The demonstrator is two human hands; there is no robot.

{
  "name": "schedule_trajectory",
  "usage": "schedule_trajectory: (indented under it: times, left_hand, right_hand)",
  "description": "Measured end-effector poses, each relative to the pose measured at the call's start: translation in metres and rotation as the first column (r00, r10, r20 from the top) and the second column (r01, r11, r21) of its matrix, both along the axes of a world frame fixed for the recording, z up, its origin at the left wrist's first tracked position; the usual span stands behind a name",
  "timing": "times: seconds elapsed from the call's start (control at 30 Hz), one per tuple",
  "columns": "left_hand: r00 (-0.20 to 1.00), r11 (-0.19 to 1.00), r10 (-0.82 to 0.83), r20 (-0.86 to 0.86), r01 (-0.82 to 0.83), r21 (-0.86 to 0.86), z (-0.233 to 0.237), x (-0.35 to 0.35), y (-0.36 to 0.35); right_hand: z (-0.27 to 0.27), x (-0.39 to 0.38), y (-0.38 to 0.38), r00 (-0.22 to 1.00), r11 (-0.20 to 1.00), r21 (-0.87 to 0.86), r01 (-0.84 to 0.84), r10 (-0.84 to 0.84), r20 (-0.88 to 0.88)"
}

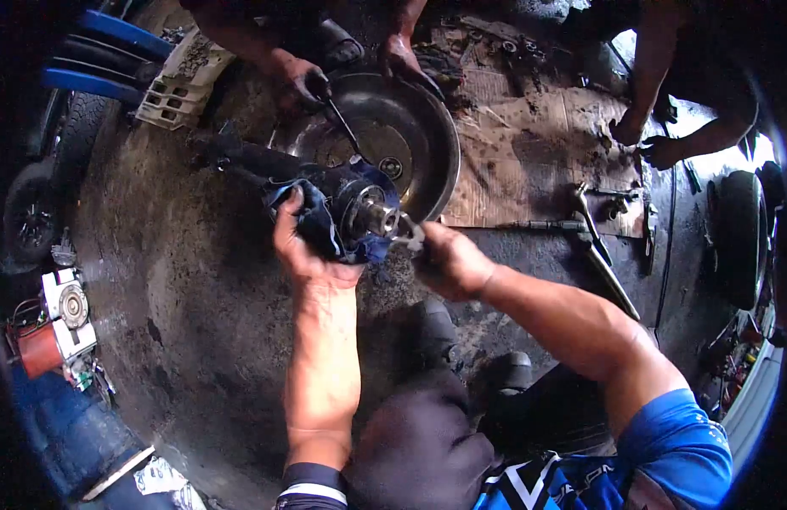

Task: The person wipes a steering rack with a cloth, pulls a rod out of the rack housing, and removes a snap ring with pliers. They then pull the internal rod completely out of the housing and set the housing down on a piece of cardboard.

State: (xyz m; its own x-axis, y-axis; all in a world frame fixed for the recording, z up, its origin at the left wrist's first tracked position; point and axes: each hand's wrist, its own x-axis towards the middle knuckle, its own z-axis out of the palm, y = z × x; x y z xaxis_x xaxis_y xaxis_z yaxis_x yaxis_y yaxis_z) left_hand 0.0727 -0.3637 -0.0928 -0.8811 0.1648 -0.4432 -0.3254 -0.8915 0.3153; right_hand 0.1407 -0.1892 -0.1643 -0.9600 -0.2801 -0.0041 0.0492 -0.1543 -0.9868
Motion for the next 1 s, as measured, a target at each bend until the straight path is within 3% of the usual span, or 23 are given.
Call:
schedule_trajectory:
  times: [0.03,0.07,0.13,0.17,0.23,0.27,0.33,0.4,0.47,0.53,0.7,0.77,0.87,1.0]
  left_hand:
    - [1.0,1.0,-0.001,0.012,0.001,-0.022,-0.003,0.0,0.0]
    - [1.0,0.999,0.0,0.027,0.001,-0.042,-0.005,0.0,0.0]
    - [1.0,0.999,-0.002,0.026,0.003,-0.038,-0.004,0.001,0.003]
    - [1.0,0.999,-0.005,0.024,0.006,-0.037,-0.004,0.001,0.003]
    - [1.0,1.0,0.013,0.025,-0.012,-0.028,-0.007,0.002,0.001]
    - [0.999,0.999,0.029,0.026,-0.029,-0.017,-0.008,0.002,0.001]
    - [1.0,0.999,0.028,0.014,-0.027,-0.023,-0.006,0.001,0.001]
    - [1.0,0.999,0.021,-0.008,-0.021,-0.033,-0.005,0.001,0.001]
    - [1.0,0.999,0.015,-0.025,-0.017,-0.043,-0.003,0.003,0.0]
    - [1.0,1.0,-0.005,-0.025,0.004,-0.028,0.0,0.004,0.0]
    - [0.998,0.999,-0.035,0.045,0.033,0.041,-0.003,0.002,-0.002]
    - [0.996,1.0,0.001,0.084,-0.001,-0.007,-0.002,0.003,-0.002]
    - [0.999,0.998,0.011,0.041,-0.009,-0.057,-0.005,0.007,-0.001]
    - [0.996,1.0,-0.019,0.083,0.02,-0.01,-0.008,0.012,-0.009]
  right_hand:
    - [0.007,0.0,0.002,0.985,0.867,0.498,-0.005,0.09,-0.147]
    - [-0.009,0.003,-0.008,0.997,0.976,0.217,-0.011,0.027,-0.075]
    - [-0.003,0.004,-0.01,0.997,0.928,0.372,-0.029,0.054,-0.057]
    - [0.001,0.007,-0.013,0.997,0.928,0.373,-0.029,0.054,-0.057]
    - [0.012,0.016,-0.024,0.991,0.936,0.332,-0.121,0.092,0.102]
    - [0.013,0.021,-0.032,0.99,0.938,0.337,-0.084,0.04,0.136]
    - [0.022,0.027,-0.047,0.997,0.927,0.369,-0.068,0.048,0.063]
    - [-0.005,0.037,-0.059,0.998,0.935,0.35,-0.062,0.047,0.053]
    - [-0.019,0.041,-0.068,0.974,0.983,0.142,0.114,-0.082,-0.212]
    - [0.034,0.018,-0.031,0.999,0.899,0.436,-0.045,0.054,-0.008]
    - [0.006,-0.006,-0.009,0.998,0.875,0.483,-0.01,0.041,-0.054]
    - [0.006,-0.005,-0.003,0.973,0.789,0.6,-0.129,0.217,-0.076]
    - [0.012,-0.018,0.006,0.951,0.785,0.569,-0.246,0.309,-0.014]
    - [0.01,-0.041,0.027,0.916,0.625,0.757,-0.191,0.39,-0.091]
